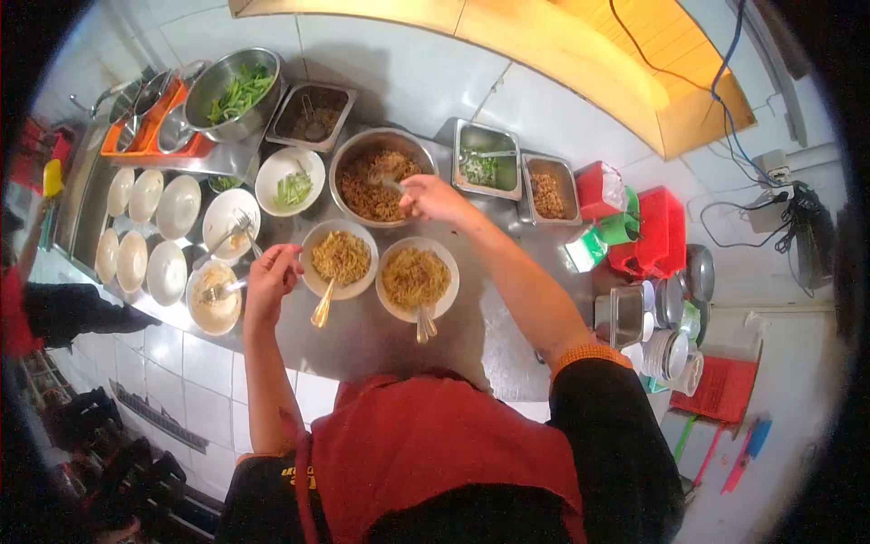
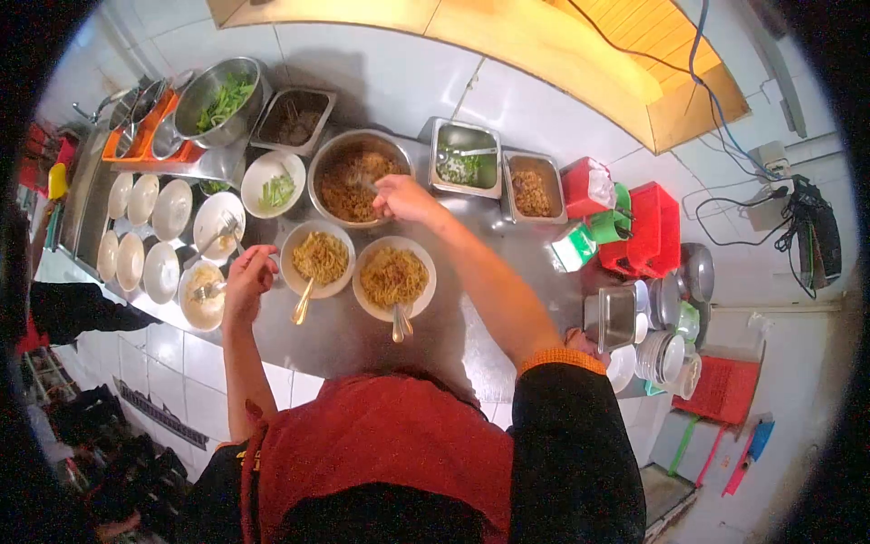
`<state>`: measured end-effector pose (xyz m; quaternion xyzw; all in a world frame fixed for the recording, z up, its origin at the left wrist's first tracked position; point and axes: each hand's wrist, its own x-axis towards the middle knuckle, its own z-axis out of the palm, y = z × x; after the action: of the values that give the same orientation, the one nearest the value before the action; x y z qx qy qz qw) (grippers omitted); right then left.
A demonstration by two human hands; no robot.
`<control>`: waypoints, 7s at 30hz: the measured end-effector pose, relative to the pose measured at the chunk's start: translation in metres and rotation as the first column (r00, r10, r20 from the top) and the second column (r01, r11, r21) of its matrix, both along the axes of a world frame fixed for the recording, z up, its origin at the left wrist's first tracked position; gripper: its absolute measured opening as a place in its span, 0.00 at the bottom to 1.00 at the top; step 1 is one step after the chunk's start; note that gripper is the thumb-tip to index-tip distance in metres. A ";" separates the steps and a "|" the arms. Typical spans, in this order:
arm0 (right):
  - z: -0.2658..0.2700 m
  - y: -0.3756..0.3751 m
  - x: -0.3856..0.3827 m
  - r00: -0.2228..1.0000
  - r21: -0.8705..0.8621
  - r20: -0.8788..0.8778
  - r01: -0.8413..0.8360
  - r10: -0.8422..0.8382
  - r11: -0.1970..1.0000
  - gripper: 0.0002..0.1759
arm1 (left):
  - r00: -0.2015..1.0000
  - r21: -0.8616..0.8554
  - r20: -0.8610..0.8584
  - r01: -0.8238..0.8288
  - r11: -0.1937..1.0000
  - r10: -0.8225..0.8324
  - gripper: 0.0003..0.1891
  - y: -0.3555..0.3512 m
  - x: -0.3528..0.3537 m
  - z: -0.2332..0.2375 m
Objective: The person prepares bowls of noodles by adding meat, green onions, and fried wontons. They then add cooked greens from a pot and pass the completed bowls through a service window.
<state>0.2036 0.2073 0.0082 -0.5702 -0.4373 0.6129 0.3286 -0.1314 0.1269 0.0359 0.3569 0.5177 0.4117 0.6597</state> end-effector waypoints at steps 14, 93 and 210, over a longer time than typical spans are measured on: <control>-0.004 0.065 0.162 -0.179 -0.097 0.984 -0.556 -0.005 0.826 0.11 | 0.899 0.108 -0.368 0.298 0.949 -0.240 0.12 0.063 0.073 -0.004; 0.005 0.022 0.131 0.230 -0.054 0.965 -0.303 0.128 0.951 0.12 | 0.341 0.355 -0.931 0.774 0.524 0.128 0.21 0.213 0.323 -0.082; -0.011 -0.148 0.254 0.197 0.365 0.922 -0.151 -0.334 0.919 0.14 | 0.770 0.220 -0.443 0.590 0.777 -0.460 0.17 0.030 0.461 -0.112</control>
<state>0.4576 0.0592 -0.0025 -0.7774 -0.6180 -0.0042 0.1174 0.3295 0.1570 -0.0760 0.6694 0.4269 0.2180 0.5676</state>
